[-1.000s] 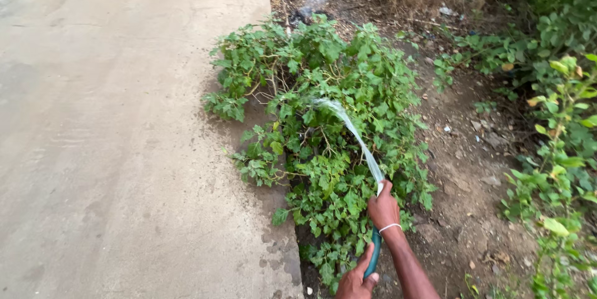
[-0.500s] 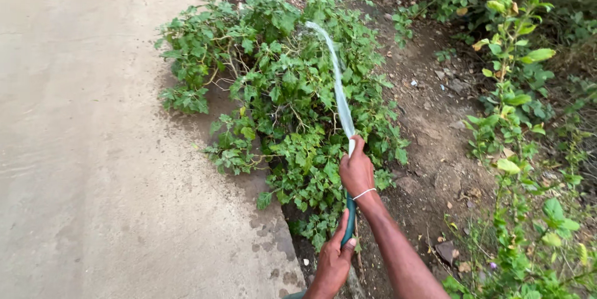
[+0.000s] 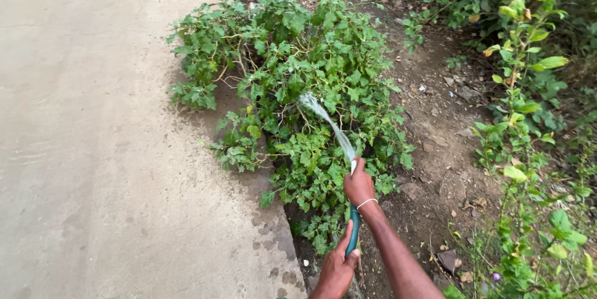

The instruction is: The person waters various plants and bushes by hand using a hose, moving between different locations along a path to direct the water stream toward the roots and leaves.

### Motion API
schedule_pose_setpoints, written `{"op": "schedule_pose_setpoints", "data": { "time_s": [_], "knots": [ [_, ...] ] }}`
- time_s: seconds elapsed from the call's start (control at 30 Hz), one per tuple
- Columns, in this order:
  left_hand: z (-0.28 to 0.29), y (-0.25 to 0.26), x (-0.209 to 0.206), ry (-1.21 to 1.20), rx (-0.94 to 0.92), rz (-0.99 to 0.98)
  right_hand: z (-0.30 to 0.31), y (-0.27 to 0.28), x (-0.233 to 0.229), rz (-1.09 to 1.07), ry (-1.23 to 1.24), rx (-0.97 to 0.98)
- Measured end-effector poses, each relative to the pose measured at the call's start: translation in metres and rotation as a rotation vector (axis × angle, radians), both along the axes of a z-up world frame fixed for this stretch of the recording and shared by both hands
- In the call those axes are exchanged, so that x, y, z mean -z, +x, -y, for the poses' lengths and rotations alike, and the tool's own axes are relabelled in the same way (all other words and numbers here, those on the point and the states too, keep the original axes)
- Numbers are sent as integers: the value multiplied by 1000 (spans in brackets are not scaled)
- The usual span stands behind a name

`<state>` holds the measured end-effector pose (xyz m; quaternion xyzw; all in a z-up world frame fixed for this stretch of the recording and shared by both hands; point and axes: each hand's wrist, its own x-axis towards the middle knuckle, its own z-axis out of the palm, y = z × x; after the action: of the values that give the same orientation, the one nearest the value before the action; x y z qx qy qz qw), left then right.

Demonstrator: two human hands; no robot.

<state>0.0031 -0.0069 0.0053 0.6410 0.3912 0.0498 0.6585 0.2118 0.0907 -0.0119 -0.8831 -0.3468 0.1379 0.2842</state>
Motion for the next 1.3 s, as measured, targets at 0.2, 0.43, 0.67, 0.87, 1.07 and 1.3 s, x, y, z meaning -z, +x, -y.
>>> {"op": "schedule_pose_setpoints", "data": {
  "time_s": [0.2, 0.43, 0.67, 0.87, 1.07, 1.3],
  "knots": [
    [-6, 10, 22, 240, -46, 135, 0, 7, -19, 183, 212, -20],
    [-9, 17, 10, 116, -66, 173, -2, -4, -71, 38, 162, 54],
    [-5, 22, 21, 68, -78, 180, -3, 4, -45, 24, 72, 23],
    [-9, 21, 17, 71, -64, 151, -10, 13, -22, 177, 158, -53],
    [-23, 12, -17, 51, -93, 236, -23, 0, -62, 81, 203, -60],
    [-24, 13, -16, 139, -153, 307, -33, -14, -81, 82, 155, -85]
  ]
}}
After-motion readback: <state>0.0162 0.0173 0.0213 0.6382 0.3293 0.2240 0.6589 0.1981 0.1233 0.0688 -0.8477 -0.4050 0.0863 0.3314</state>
